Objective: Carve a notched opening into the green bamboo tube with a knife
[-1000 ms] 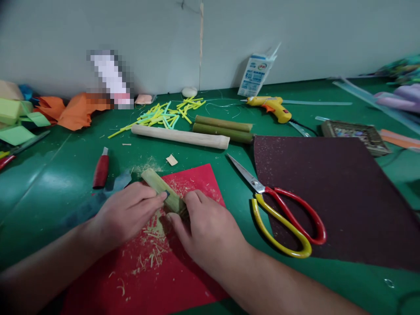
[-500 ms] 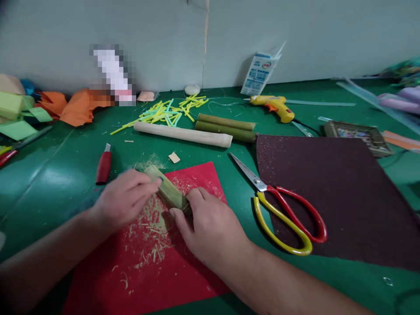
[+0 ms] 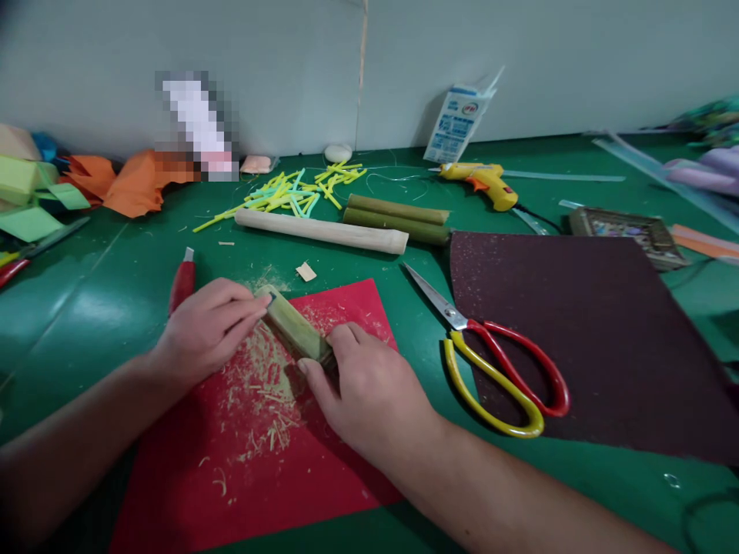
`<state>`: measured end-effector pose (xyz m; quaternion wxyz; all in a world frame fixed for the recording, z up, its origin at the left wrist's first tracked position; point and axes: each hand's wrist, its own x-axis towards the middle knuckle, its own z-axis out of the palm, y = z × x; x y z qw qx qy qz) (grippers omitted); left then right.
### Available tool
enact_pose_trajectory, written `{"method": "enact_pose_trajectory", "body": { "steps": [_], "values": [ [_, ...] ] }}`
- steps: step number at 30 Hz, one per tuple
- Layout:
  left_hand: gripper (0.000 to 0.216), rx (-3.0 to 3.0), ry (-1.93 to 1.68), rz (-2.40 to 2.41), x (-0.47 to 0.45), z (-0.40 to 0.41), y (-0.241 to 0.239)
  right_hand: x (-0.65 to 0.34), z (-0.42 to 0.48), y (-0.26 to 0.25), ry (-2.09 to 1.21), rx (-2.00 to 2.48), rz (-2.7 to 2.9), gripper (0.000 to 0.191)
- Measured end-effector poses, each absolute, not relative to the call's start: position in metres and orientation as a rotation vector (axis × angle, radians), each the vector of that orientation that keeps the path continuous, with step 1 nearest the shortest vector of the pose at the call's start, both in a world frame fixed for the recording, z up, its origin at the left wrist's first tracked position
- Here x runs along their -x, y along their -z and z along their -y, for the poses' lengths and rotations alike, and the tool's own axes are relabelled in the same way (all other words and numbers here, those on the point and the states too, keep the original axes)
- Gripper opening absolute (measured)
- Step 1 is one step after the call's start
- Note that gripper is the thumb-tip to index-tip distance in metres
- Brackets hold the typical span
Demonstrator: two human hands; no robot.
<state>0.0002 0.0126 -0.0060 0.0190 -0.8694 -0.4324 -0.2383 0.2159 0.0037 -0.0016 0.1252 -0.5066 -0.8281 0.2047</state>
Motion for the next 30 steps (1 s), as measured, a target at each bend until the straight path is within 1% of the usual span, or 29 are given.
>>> {"method": "enact_pose_trajectory", "body": {
  "steps": [4,8,12,15,18,22,25,30],
  "values": [
    [0.025,2.803,0.702,1.198,0.001,-0.014,0.006,-0.216,-0.005,0.001,-0.617,1.489,2.420,0.022],
    [0.019,2.662,0.724,1.338,0.000,-0.012,0.004,-0.216,-0.005,0.001,-0.638,1.509,2.428,0.024],
    [0.020,2.755,0.654,1.182,-0.005,-0.007,0.005,-0.218,-0.006,0.001,-0.634,1.494,2.431,0.023],
    [0.019,2.654,0.654,1.276,0.001,-0.012,0.006,-0.218,-0.006,0.002,-0.629,1.478,2.425,0.024],
    [0.019,2.561,0.679,1.348,0.009,-0.019,0.007,-0.219,-0.004,0.005,-0.557,1.440,2.415,0.025],
    [0.019,2.584,0.711,1.354,0.009,-0.019,0.009,-0.222,-0.004,0.007,-0.469,1.391,2.417,0.034],
    [0.019,2.616,0.760,1.434,0.006,-0.017,0.011,-0.223,-0.005,0.007,-0.454,1.396,2.446,0.028],
    [0.020,2.594,0.763,1.473,0.011,-0.022,0.007,-0.222,-0.008,0.007,-0.470,1.312,2.442,0.028]
  ]
}}
